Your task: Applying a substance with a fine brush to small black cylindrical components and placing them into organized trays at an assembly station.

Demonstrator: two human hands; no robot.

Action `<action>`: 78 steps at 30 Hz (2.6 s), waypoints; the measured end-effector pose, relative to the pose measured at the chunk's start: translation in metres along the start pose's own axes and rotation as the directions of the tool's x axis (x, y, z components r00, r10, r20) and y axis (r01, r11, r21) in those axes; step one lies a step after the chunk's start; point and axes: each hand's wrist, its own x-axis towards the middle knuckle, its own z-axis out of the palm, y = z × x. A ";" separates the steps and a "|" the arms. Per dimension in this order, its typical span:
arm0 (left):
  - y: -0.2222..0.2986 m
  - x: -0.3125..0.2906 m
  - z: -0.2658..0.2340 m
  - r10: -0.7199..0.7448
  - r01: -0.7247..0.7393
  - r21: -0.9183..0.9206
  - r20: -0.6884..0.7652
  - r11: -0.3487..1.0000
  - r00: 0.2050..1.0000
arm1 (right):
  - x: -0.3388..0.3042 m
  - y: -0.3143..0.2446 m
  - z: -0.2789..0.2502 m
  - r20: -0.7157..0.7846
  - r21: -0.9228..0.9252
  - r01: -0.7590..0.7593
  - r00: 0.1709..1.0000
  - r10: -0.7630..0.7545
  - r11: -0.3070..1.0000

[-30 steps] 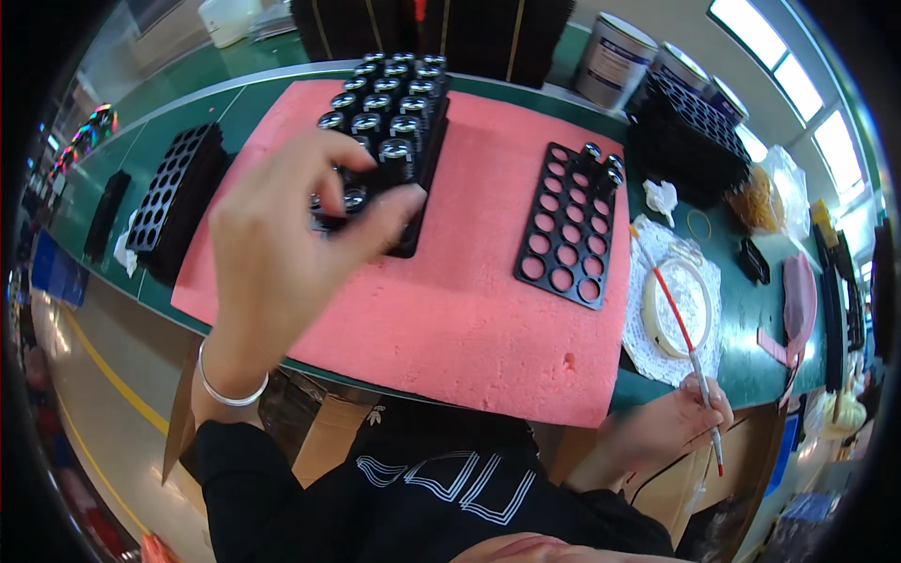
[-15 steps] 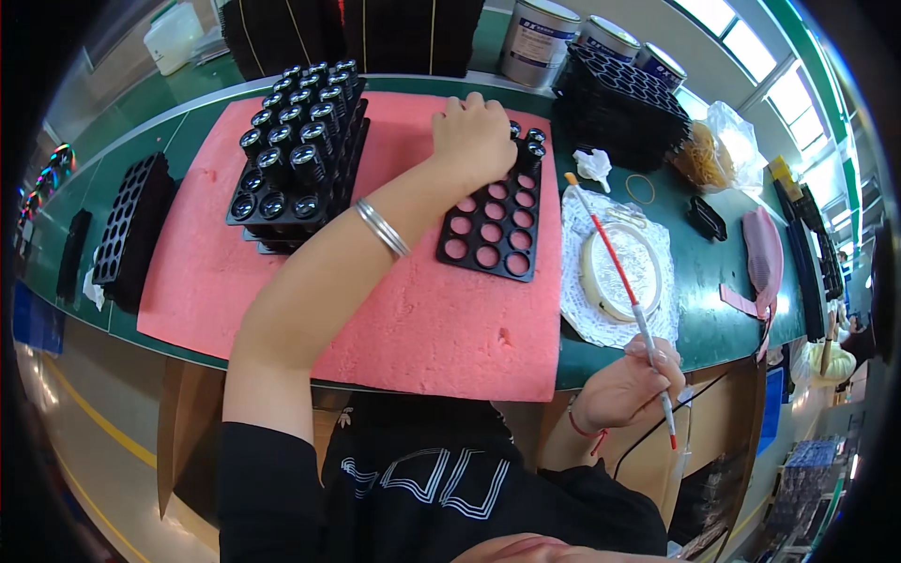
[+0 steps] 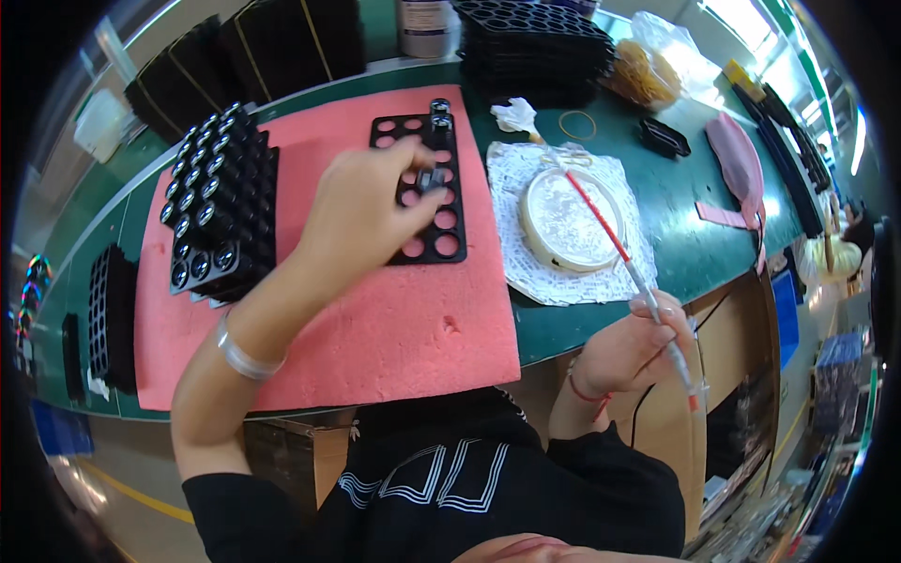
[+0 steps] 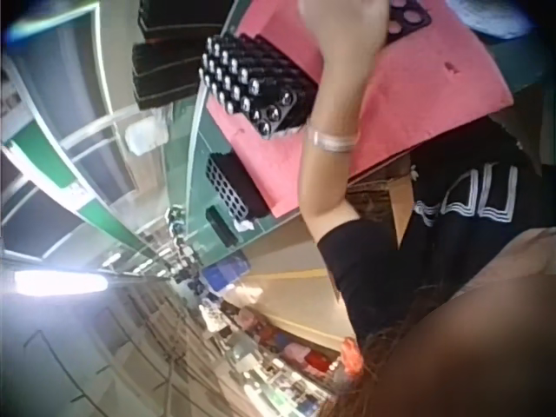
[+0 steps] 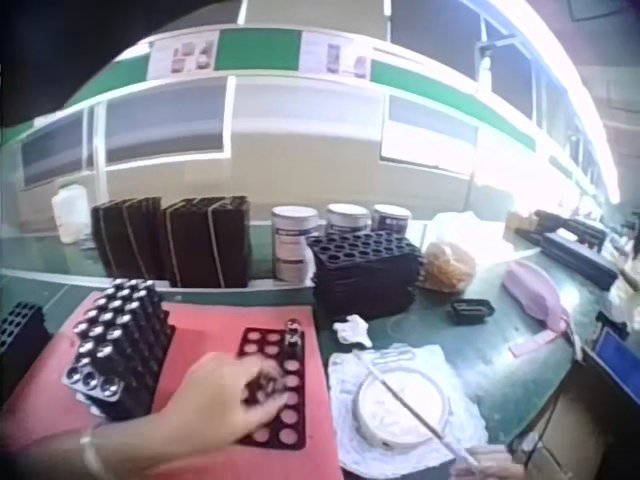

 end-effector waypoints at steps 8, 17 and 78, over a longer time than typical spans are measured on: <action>-0.022 -0.078 -0.007 0.153 -0.152 -0.015 0.018 0.988 0.988 | 0.033 0.020 -0.036 0.106 -0.102 0.129 0.987 -0.118 0.986; -0.036 -0.075 -0.005 0.160 -0.145 -0.189 0.067 0.971 0.985 | 0.037 0.011 -0.030 0.237 -0.194 0.083 0.971 -0.035 0.977; -0.064 -0.084 -0.014 -0.031 0.173 -0.703 0.210 0.690 0.977 | -0.027 -0.003 0.001 0.413 0.414 -0.092 0.906 -0.096 0.906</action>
